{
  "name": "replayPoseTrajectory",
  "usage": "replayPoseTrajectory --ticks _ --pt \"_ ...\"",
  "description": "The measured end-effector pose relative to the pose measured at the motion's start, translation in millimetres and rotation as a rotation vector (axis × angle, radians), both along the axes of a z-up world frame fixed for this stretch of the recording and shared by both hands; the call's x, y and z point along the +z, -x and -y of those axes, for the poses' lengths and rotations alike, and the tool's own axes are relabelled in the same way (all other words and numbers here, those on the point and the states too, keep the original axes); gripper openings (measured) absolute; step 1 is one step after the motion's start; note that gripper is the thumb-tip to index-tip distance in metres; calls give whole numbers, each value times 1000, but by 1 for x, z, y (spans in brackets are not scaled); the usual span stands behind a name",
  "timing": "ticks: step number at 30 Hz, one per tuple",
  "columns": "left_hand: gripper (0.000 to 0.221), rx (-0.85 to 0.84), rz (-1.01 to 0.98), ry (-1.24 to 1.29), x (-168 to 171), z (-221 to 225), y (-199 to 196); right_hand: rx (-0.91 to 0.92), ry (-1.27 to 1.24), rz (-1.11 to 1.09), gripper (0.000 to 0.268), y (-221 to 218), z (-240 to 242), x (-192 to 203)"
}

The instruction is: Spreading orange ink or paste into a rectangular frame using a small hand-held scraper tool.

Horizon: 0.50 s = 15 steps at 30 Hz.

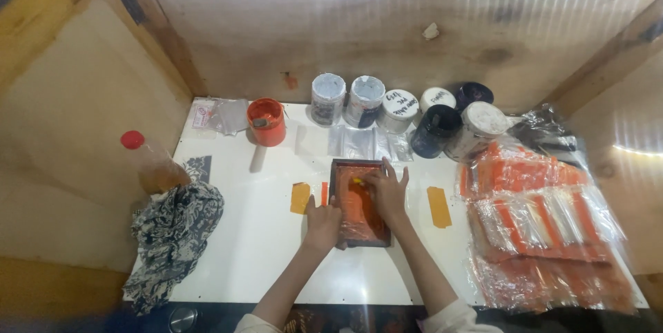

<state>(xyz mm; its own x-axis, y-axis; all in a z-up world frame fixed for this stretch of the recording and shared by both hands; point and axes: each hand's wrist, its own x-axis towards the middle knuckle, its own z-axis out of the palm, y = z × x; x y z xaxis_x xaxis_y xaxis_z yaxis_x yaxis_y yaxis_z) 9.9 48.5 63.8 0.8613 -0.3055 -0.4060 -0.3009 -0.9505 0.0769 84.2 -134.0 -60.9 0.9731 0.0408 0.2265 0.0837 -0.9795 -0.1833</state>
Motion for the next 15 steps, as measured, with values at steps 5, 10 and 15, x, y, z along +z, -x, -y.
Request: replayPoseTrajectory --ticks 5,10,15 --pt "36 7 -31 16 -20 1 -9 9 -25 9 16 14 -10 0" --pt "26 2 -37 -9 27 2 2 72 -101 -11 15 68 -10 -21" --pt "22 -9 -13 0 32 1 2 137 -169 -60 12 94 -14 22"
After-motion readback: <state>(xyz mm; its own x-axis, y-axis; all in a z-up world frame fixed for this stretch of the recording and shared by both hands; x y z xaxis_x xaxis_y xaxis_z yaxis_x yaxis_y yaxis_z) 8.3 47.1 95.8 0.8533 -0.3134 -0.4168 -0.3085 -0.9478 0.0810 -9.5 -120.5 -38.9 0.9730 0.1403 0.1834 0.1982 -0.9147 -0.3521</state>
